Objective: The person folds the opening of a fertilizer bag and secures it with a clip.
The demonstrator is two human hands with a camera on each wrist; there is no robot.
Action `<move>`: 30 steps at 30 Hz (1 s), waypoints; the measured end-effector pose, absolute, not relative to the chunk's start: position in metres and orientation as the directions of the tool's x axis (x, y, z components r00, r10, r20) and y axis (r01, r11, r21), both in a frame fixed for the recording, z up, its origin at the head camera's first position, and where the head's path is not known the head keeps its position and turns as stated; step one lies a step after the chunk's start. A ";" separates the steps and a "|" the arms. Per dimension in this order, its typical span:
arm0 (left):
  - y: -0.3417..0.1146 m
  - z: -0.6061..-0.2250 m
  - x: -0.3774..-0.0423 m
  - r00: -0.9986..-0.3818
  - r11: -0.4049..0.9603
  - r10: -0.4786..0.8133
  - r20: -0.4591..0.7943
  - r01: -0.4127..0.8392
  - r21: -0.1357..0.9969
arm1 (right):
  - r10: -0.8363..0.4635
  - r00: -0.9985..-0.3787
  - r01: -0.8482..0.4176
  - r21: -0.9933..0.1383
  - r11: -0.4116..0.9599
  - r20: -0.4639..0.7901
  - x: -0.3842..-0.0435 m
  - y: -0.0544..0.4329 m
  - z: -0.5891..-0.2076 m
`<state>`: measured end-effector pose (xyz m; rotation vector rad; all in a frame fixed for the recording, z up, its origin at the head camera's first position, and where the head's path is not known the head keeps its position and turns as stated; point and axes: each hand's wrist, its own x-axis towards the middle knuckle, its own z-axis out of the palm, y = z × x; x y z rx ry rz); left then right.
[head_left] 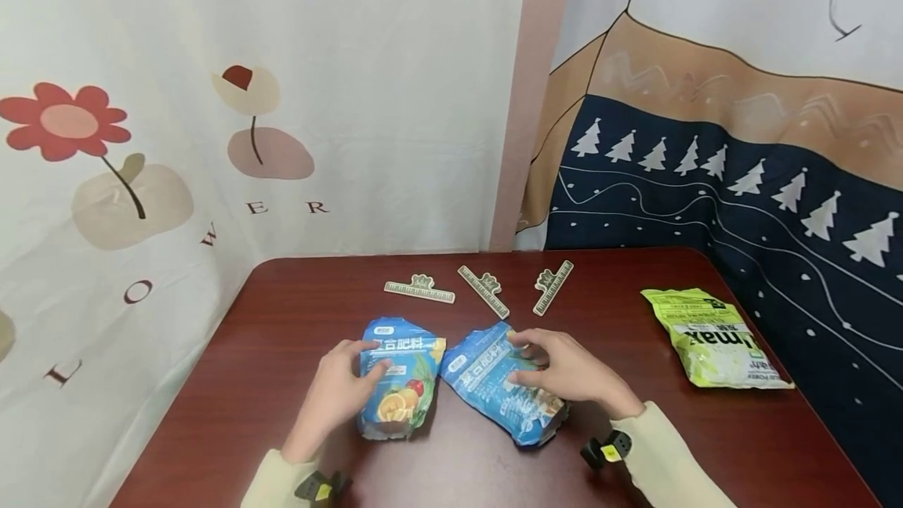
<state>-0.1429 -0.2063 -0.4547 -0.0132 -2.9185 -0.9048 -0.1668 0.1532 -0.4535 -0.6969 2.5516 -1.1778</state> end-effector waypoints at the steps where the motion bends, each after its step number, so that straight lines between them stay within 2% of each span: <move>1: -0.209 -0.454 -0.145 -0.997 0.826 -0.022 0.076 0.025 0.563 | -0.513 -0.858 -0.302 -0.778 0.550 -0.029 -0.169 0.149 -0.454; 13: -0.241 -0.456 -0.172 -0.987 0.713 -0.095 -0.132 -0.160 0.683 | -0.385 -0.899 0.004 -0.880 0.475 -0.211 -0.185 0.105 -0.456; 21: -0.257 -0.465 -0.192 -0.947 0.525 -0.124 -0.296 -0.316 0.790 | -0.391 -0.846 0.206 -0.898 0.388 -0.363 -0.198 0.083 -0.459; 26: -0.265 -0.469 -0.203 -0.932 0.463 -0.093 -0.350 -0.352 0.814 | -0.423 -0.817 0.248 -0.901 0.355 -0.392 -0.205 0.069 -0.461; 30: -0.270 -0.472 -0.209 -0.918 0.418 -0.053 -0.394 -0.379 0.826 | -0.395 -0.816 0.309 -0.897 0.318 -0.421 -0.211 0.055 -0.466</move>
